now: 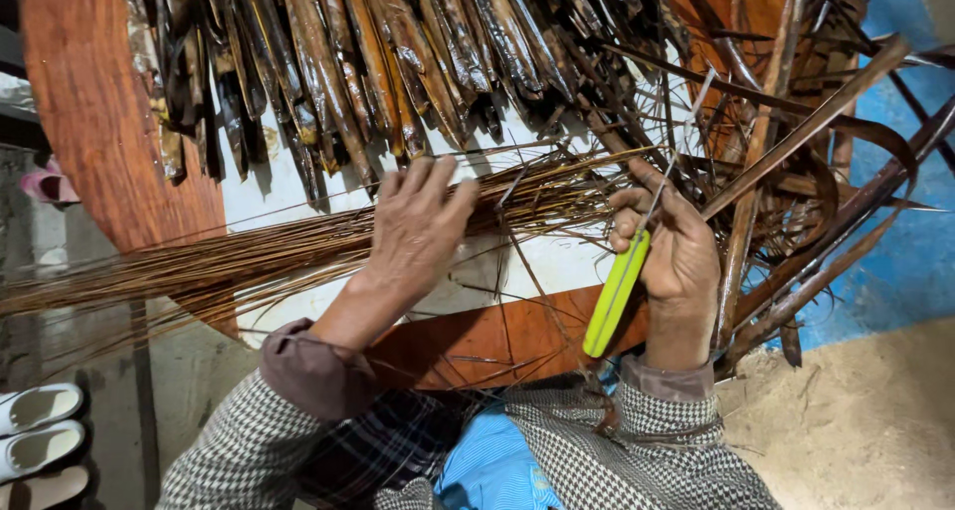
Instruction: The person uses a knife to strip thin fibers or midribs from palm leaves on a wooden table.
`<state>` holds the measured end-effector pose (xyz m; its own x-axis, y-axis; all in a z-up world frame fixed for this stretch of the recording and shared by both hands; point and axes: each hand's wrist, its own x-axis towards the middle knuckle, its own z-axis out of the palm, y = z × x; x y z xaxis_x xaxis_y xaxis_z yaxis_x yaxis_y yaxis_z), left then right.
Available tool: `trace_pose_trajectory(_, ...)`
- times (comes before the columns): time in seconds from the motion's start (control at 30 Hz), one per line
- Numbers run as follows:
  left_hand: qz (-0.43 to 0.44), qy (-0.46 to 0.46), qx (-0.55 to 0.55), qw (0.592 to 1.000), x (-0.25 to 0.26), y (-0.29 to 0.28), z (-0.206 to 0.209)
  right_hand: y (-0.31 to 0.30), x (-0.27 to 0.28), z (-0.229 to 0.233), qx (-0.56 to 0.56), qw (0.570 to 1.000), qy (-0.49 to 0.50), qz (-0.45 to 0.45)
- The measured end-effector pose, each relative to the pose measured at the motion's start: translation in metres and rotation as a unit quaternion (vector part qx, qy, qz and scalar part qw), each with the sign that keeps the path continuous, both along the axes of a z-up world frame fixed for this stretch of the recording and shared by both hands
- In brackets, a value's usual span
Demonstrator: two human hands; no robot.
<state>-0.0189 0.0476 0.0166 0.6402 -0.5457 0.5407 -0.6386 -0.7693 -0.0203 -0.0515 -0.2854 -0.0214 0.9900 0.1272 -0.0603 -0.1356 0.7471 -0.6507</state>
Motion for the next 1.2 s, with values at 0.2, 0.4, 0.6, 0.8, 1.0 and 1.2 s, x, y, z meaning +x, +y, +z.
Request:
trace_pose_trajectory(0.2,0.052,0.113,-0.002,0.992,-0.013,0.025,0.007,0.002,0.01,-0.009,-0.02,0.999,0.042,0.023)
trace_pose_trajectory(0.4,0.044,0.103,0.002,0.994,-0.016,0.031,0.006,0.006,0.013,0.001,-0.056,0.997,0.049,0.011)
trace_pose_trajectory(0.6,0.047,0.094,0.031,0.994,-0.016,0.028,-0.011,0.012,0.02,0.003,-0.052,0.997,0.052,0.018)
trace_pose_trajectory(0.8,0.07,0.116,0.051,0.989,-0.017,0.023,-0.017,0.019,0.016,0.023,0.027,0.997,0.0,0.068)
trace_pose_trajectory(1.0,0.058,0.148,0.025,0.987,-0.018,0.02,-0.01,-0.006,0.001,0.038,-0.055,0.998,-0.029,0.024)
trace_pose_trajectory(1.2,-0.034,0.028,-0.072,0.996,-0.019,0.018,-0.001,0.014,-0.019,0.064,0.033,0.994,-0.004,-0.105)
